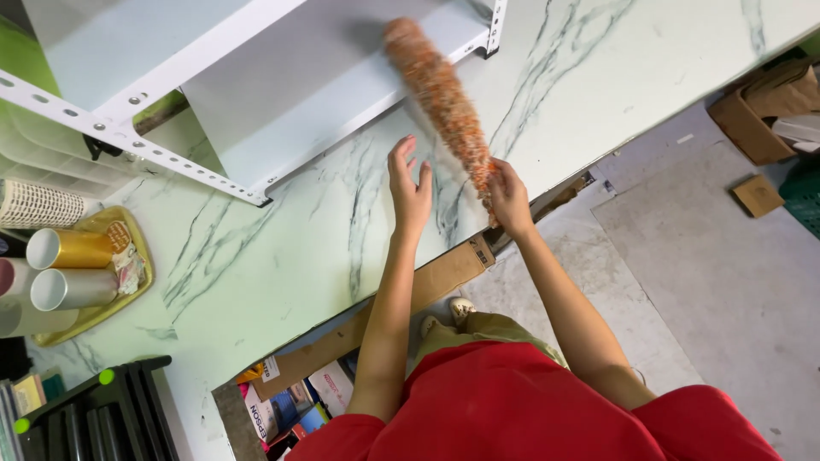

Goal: Dusting a white metal shelving unit and then organizing stickers onto a black tote bag at a workstation.

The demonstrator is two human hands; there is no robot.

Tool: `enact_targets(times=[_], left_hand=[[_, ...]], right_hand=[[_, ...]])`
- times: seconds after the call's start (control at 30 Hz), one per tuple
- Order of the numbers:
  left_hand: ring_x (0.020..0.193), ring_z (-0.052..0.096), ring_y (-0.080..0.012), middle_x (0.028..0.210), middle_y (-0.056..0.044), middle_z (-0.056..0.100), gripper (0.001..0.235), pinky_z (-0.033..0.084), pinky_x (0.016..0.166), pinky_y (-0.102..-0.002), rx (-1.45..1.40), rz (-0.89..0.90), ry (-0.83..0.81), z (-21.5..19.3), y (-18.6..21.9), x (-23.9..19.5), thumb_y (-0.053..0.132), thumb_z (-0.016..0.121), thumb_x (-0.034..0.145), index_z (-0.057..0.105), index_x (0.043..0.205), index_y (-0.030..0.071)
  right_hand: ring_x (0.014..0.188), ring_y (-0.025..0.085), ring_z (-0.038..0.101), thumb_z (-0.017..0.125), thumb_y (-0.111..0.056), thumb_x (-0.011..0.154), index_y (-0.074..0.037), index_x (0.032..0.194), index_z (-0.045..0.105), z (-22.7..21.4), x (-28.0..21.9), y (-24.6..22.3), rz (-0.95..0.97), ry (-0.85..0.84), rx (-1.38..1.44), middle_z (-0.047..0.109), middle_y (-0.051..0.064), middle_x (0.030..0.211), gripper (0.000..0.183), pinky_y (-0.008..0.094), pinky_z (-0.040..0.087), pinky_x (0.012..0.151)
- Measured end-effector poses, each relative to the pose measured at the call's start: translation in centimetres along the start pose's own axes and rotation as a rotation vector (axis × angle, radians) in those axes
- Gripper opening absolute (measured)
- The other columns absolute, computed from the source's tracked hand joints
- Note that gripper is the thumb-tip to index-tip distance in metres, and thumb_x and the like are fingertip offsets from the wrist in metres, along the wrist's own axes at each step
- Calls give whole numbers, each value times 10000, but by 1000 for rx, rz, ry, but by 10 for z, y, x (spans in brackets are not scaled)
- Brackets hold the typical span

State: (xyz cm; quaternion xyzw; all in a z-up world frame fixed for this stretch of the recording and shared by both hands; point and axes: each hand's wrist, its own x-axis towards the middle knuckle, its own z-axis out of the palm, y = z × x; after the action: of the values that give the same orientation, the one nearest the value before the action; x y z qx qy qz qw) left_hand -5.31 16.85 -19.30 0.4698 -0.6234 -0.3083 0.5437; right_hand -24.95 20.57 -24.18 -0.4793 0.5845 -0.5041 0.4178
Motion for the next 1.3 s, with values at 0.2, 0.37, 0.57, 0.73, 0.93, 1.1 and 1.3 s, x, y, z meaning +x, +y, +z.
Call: enact_targets(times=[0.2, 0.37, 0.57, 0.73, 0.93, 1.1, 1.3], left_hand=[[1251, 650, -277, 1346, -116, 629, 303, 572, 1012, -390, -16, -63, -119, 15, -7, -18, 29, 587, 1010, 574, 1312, 52], [1256, 643, -274, 1333, -116, 638, 280, 556, 1012, -388, -42, -113, -194, 35, -2, -37, 56, 592, 1014, 582, 1293, 47], [1237, 649, -274, 1394, -141, 600, 340, 538, 1032, -389, -42, -178, -264, 37, -21, -65, 68, 598, 1034, 519, 1363, 38], [1150, 662, -250, 1455, -176, 523, 578, 551, 972, -374, -32, -268, -109, 1, -42, -93, 54, 620, 1015, 327, 1512, 30], [1077, 661, -229, 1457, -172, 465, 638, 566, 929, -350, -162, -291, 337, -82, -80, -159, 6, 615, 988, 267, 1523, 11], [1094, 663, -217, 1421, -164, 521, 595, 573, 902, -331, 21, -385, 638, -157, -59, -210, 15, 599, 989, 305, 1506, -10], [1141, 644, -266, 1397, -181, 531, 549, 575, 929, -367, 142, -520, 925, -228, -23, -281, 74, 620, 989, 375, 1475, -1]], right_hand=[[729, 111, 574, 556, -106, 1063, -11, 1375, 567, -67, -23, 51, 146, 280, 109, 614, 82, 980, 326, 282, 467, 563], [1038, 107, 607, 557, -74, 1098, 33, 1380, 550, -79, -55, 70, -81, 325, 16, 669, 89, 1186, 301, 244, 517, 881], [865, 133, 579, 591, -161, 1061, 3, 1372, 558, -76, -77, -4, 157, 205, 95, 670, 80, 1079, 353, 278, 474, 707], [800, 188, 574, 677, -212, 997, -42, 1420, 589, -56, -74, -27, 352, -189, -18, 680, 103, 1039, 464, 346, 434, 631], [1100, 138, 612, 742, -166, 921, -22, 1327, 628, 28, -65, -51, -24, -761, -168, 713, 53, 1196, 445, 319, 493, 991], [527, 140, 546, 716, -194, 929, -122, 1347, 623, 119, -90, -100, 124, -1031, -404, 759, 74, 1049, 434, 323, 469, 489], [390, 109, 511, 711, -258, 907, -166, 1310, 645, 195, -116, -117, 29, -1298, -464, 742, 27, 946, 419, 296, 425, 353]])
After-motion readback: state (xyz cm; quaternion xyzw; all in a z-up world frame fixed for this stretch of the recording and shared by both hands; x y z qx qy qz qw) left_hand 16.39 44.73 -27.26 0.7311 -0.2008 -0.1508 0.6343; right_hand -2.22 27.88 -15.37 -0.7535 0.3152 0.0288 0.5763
